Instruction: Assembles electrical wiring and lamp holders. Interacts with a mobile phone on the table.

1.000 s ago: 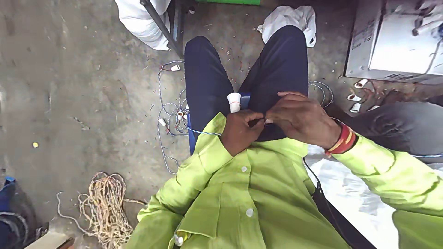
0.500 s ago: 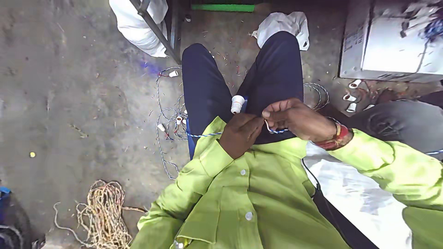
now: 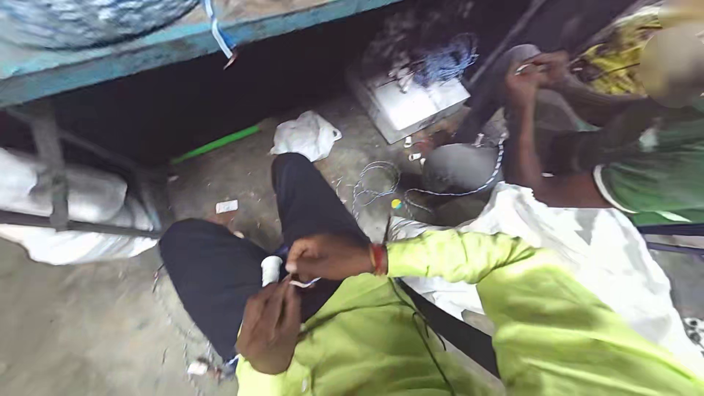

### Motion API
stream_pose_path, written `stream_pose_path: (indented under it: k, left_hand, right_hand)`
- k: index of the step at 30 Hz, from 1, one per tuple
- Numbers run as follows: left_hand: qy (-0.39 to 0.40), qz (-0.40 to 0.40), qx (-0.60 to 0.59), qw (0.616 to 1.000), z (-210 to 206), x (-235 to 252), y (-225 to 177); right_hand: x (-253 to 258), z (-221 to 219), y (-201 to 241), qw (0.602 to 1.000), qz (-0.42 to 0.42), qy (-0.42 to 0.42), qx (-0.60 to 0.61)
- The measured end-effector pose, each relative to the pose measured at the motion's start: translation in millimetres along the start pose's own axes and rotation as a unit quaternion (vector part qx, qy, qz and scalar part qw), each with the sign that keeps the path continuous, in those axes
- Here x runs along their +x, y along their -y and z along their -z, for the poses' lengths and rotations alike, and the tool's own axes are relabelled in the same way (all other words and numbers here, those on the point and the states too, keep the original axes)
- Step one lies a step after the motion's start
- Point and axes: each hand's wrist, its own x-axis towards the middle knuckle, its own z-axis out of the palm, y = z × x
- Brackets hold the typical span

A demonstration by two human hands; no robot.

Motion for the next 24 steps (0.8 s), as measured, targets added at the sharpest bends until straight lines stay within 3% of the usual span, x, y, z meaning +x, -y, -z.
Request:
stream_pose_path:
  k: [3, 6, 13, 15, 18, 20, 24]
  left_hand:
    - [0.010, 0.024, -0.013, 1.000, -1, -5, 3]
    - [0.029, 0.051, -0.031, 0.998, 0, -6, 4]
    - [0.046, 0.094, -0.120, 0.987, 0, -2, 9]
    - [0.076, 0.166, -0.232, 0.955, 4, 0, 8]
    - [0.112, 0.319, -0.414, 0.845, 12, 2, 11]
    - [0.132, 0.401, -0.452, 0.786, 18, 7, 11]
    - [0.140, 0.462, -0.458, 0.746, 20, 17, 13]
  right_hand:
    - [-13, -2, -2, 0.996, 0.068, -0.048, -0.017]
    - [-24, -3, -7, 0.989, 0.125, -0.045, -0.061]
    - [-18, 1, -10, 0.950, 0.181, -0.075, -0.243]
    - [-10, 1, -12, 0.936, 0.206, -0.091, -0.272]
    - [-2, -7, -19, 0.917, 0.254, -0.119, -0.282]
    - [2, -12, -23, 0.902, 0.276, -0.143, -0.299]
    - [5, -16, -33, 0.854, 0.344, -0.159, -0.355]
